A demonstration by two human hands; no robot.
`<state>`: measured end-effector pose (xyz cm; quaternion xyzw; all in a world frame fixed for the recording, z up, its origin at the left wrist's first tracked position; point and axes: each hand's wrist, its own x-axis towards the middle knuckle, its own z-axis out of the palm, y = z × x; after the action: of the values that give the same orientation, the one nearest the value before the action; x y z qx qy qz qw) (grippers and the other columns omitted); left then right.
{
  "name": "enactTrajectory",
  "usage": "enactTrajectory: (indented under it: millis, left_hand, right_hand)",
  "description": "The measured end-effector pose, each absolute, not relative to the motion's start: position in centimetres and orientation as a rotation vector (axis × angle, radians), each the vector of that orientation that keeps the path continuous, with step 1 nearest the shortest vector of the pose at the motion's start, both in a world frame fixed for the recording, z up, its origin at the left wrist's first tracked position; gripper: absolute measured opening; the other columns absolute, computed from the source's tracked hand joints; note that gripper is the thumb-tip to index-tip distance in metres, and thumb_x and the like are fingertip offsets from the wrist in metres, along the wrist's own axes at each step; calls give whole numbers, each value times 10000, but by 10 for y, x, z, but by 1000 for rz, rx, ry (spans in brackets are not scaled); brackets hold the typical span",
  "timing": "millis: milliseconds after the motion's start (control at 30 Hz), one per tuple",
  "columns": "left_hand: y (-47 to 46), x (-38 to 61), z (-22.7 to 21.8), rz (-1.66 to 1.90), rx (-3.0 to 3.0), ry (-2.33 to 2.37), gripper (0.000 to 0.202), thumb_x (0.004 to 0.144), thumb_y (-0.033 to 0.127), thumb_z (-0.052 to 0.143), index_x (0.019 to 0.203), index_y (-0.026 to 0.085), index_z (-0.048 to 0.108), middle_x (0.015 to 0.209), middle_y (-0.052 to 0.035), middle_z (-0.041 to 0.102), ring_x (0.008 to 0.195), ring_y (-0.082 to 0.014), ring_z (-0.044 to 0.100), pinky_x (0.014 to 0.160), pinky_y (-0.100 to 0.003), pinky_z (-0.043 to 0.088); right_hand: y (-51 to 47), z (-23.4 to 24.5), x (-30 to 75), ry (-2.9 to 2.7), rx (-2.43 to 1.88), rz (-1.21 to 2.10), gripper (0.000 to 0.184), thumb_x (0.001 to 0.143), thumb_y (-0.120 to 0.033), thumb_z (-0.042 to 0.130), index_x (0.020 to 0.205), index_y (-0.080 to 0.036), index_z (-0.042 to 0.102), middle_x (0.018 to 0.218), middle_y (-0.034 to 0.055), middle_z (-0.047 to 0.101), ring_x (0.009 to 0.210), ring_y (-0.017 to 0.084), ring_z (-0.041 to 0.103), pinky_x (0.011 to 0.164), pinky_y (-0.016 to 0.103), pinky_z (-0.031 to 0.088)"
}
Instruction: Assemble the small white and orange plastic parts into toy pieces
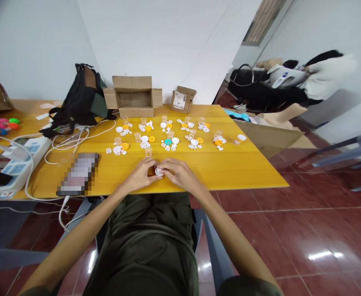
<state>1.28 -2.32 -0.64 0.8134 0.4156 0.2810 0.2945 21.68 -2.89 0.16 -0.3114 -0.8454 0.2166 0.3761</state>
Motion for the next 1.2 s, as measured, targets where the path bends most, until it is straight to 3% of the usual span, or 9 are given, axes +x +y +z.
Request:
enactTrajectory:
  millis: [333,667,1200]
  left_hand:
    - [-23,14,-7,743,2164,1120,165,805,242,787,896,205,654,932,-40,656,967,-259,627,940,-422,497]
    - [-24,13,-5,735,2154,1107,148,813,250,767,914,207,667,948,-46,659,986,-265,619,963,-431,492]
    - [-23,14,-7,743,2148,1125,125,813,245,759,900,212,674,931,-49,651,983,-275,617,962,-437,489]
  right_hand:
    - [-27,17,222,-2272,-820,524,215,1016,-280,576,1054,-248,785,948,80,791,848,220,746,790,344,589]
    - [-28,23,218,-2308,-885,485,272,1030,-313,543,971,-229,795,894,72,791,777,199,727,744,309,564]
    - [-29,34,204,-2379,-1096,370,193,938,-159,640,789,-206,754,745,53,722,672,191,654,648,288,465]
